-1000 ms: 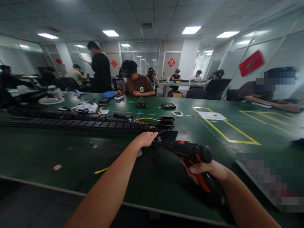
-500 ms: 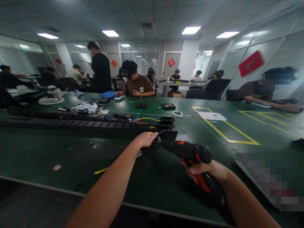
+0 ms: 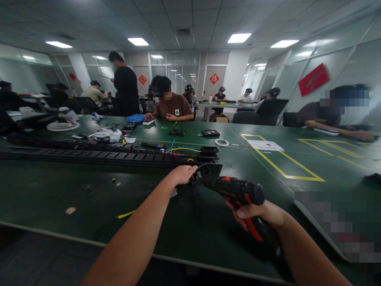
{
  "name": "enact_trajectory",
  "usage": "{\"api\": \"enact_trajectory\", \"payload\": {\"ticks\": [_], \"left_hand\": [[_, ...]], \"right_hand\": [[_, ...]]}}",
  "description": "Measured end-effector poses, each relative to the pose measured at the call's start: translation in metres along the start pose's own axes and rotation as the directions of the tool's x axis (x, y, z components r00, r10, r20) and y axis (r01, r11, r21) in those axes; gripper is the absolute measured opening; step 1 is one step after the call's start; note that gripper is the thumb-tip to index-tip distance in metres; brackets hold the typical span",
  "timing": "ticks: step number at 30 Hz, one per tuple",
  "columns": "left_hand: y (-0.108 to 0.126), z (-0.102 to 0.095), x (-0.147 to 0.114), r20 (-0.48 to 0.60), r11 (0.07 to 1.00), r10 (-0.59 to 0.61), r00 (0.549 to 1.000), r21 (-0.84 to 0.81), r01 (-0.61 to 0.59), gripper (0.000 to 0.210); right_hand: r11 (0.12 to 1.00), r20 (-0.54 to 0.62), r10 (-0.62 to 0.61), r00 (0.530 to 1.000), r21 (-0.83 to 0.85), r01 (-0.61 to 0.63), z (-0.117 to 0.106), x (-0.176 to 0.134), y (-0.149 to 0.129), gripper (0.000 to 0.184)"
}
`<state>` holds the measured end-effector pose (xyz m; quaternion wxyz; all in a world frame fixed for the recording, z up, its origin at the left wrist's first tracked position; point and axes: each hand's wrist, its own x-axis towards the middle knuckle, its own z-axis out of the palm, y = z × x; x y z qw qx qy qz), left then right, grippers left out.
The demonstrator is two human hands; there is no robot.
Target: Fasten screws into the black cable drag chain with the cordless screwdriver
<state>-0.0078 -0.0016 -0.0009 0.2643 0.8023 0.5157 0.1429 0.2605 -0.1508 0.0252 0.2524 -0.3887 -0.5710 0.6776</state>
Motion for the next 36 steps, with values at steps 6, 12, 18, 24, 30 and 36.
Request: {"api": "enact_trajectory", "payload": {"ticks": [6, 12, 18, 24, 30, 36], "left_hand": [[0.0014, -0.0009, -0.0010, -0.001, 1.000, 0.005, 1.000, 0.017, -0.005, 0.065], [0.0000, 0.0006, 0.0012, -0.001, 0.999, 0.016, 1.000, 0.028, -0.015, 0.066], [-0.0010, 0.0010, 0.0012, -0.002, 1.000, 0.014, 1.000, 0.016, -0.014, 0.066], [-0.0002, 0.0004, 0.0007, -0.002, 1.000, 0.008, 1.000, 0.008, -0.008, 0.066], [0.0002, 0.0002, 0.0000, -0.004, 1.000, 0.008, 1.000, 0.013, -0.008, 0.066], [0.0015, -0.0009, -0.0007, 0.001, 1.000, 0.012, 1.000, 0.014, -0.012, 0.065]], "right_hand": [[1.000, 0.010, -0.001, 1.000, -0.012, 0.001, 0.0001, -0.0007, 0.0000, 0.035], [1.000, 0.005, 0.001, 1.000, -0.029, -0.001, 0.0013, -0.0007, -0.0018, 0.036], [0.999, 0.009, -0.007, 1.000, -0.038, 0.007, -0.0001, -0.0009, -0.0008, 0.035], [0.999, 0.018, -0.002, 1.000, -0.032, 0.003, 0.0013, -0.0006, -0.0030, 0.035], [1.000, -0.003, -0.003, 1.000, -0.021, 0.002, 0.0024, -0.0012, -0.0026, 0.036], [1.000, 0.002, 0.001, 1.000, 0.013, -0.001, 0.0019, -0.0011, 0.0001, 0.035]]}}
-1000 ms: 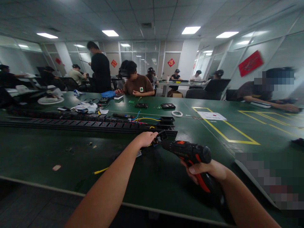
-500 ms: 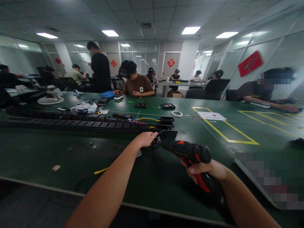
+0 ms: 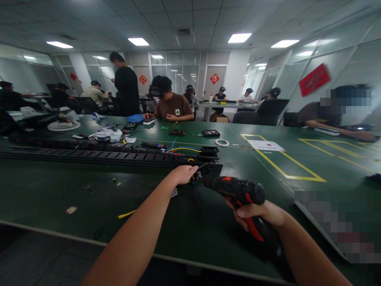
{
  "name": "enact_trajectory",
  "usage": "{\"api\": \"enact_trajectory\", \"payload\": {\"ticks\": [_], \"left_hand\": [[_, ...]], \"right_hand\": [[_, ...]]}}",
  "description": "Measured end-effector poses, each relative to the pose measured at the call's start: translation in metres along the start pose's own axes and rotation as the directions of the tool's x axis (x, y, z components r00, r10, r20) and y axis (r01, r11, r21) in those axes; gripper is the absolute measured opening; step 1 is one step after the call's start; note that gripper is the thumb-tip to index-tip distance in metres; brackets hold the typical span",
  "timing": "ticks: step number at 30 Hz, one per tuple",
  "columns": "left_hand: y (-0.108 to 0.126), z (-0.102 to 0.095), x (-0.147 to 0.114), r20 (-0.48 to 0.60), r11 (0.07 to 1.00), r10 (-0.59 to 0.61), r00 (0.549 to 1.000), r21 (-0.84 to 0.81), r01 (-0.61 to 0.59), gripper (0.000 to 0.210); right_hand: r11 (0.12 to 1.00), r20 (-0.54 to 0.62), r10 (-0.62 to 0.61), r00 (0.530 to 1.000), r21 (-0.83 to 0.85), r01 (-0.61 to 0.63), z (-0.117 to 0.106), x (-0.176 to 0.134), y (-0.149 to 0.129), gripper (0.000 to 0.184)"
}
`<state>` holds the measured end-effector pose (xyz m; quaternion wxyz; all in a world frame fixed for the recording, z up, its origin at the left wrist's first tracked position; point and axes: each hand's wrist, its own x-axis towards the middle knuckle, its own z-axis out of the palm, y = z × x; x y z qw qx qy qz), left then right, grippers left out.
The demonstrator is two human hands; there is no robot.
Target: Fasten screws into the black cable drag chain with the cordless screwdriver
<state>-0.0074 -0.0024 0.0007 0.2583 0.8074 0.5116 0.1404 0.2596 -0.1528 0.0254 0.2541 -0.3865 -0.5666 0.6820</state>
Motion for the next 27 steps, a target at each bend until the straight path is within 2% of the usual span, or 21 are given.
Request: {"api": "enact_trajectory", "payload": {"ticks": [27], "left_hand": [[0.0021, -0.0004, -0.0017, 0.001, 1.000, -0.006, 1.000, -0.013, 0.006, 0.064]], "right_hand": [[1.000, 0.007, -0.007, 1.000, -0.005, 0.007, 0.0016, 0.0000, -0.0028, 0.036]]}}
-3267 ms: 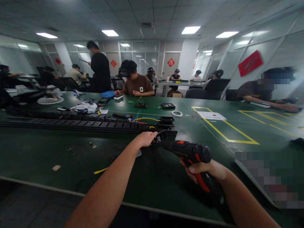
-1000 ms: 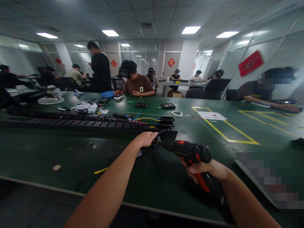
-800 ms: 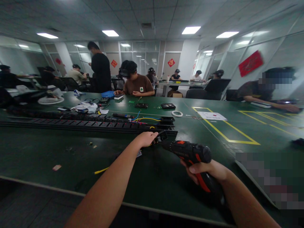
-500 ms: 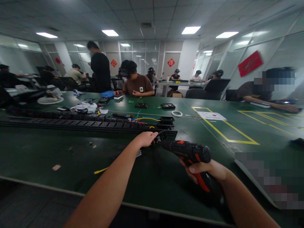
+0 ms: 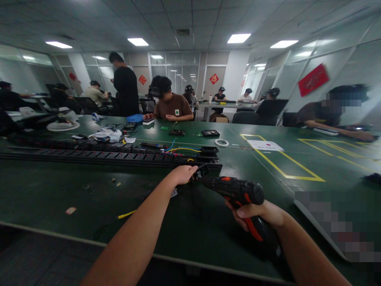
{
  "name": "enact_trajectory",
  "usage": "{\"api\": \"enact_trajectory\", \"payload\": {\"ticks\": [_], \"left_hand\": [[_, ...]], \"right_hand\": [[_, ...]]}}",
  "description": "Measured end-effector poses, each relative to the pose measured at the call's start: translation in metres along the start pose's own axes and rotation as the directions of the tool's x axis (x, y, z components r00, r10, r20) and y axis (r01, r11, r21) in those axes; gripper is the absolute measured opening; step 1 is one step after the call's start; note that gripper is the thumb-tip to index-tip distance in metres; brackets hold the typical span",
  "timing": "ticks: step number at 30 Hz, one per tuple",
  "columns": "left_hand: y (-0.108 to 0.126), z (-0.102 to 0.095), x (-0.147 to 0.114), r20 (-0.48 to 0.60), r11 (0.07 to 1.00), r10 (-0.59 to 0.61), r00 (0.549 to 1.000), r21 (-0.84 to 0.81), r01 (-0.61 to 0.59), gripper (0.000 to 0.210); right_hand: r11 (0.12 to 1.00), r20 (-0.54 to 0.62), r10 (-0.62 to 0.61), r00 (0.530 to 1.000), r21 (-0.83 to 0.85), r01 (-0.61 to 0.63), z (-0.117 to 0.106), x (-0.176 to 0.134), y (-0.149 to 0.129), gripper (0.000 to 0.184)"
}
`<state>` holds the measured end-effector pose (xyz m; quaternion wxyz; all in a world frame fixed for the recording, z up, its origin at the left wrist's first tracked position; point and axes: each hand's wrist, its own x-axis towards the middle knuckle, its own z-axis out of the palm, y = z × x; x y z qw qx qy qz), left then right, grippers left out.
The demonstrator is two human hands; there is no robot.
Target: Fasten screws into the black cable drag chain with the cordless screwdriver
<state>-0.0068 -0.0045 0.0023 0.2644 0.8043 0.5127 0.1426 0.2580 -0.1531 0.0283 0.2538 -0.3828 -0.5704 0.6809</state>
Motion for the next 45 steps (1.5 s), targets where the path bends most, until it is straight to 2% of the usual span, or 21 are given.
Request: {"api": "enact_trajectory", "payload": {"ticks": [45], "left_hand": [[-0.0036, 0.0019, 0.0029, 0.000, 1.000, 0.027, 1.000, 0.008, -0.027, 0.066]], "right_hand": [[1.000, 0.012, -0.012, 1.000, -0.019, 0.012, -0.0044, 0.0019, 0.0032, 0.034]]}}
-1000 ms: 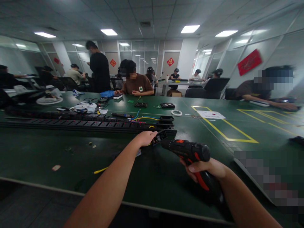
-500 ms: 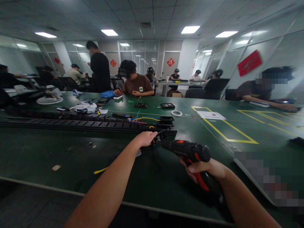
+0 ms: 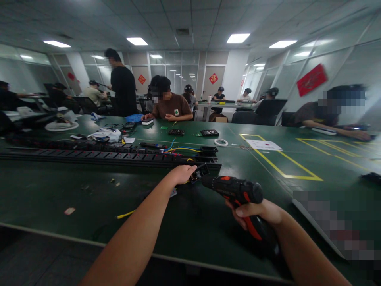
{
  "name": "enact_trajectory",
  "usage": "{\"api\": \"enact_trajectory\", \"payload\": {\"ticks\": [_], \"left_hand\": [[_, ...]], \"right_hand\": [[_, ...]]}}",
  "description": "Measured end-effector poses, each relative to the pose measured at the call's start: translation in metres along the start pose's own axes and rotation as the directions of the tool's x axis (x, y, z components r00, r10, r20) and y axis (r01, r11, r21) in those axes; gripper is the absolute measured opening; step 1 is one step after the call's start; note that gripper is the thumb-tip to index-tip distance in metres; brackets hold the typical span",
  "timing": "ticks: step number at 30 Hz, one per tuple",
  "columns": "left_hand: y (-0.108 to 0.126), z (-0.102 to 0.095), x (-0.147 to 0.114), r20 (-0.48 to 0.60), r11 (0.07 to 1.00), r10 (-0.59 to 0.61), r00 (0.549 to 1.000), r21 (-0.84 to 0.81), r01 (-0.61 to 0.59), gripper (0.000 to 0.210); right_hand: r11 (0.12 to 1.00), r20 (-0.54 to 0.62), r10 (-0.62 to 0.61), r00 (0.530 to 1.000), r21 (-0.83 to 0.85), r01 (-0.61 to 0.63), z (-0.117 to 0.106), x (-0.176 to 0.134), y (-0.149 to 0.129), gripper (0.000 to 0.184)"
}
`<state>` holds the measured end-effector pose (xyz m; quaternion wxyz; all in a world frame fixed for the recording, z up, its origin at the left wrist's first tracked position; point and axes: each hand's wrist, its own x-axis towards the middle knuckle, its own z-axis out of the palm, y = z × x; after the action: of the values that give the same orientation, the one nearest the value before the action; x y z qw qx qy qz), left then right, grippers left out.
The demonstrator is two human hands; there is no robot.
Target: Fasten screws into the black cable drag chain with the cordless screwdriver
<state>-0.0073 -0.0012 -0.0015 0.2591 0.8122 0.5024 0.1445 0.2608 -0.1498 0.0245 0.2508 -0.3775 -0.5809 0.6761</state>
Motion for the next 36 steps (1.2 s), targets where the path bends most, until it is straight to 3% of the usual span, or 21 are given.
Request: {"api": "enact_trajectory", "payload": {"ticks": [36], "left_hand": [[0.0020, -0.0011, -0.0017, -0.002, 1.000, -0.018, 1.000, 0.000, 0.018, 0.065]], "right_hand": [[0.998, -0.028, 0.004, 1.000, 0.059, -0.002, 0.0043, -0.0016, 0.0006, 0.038]]}}
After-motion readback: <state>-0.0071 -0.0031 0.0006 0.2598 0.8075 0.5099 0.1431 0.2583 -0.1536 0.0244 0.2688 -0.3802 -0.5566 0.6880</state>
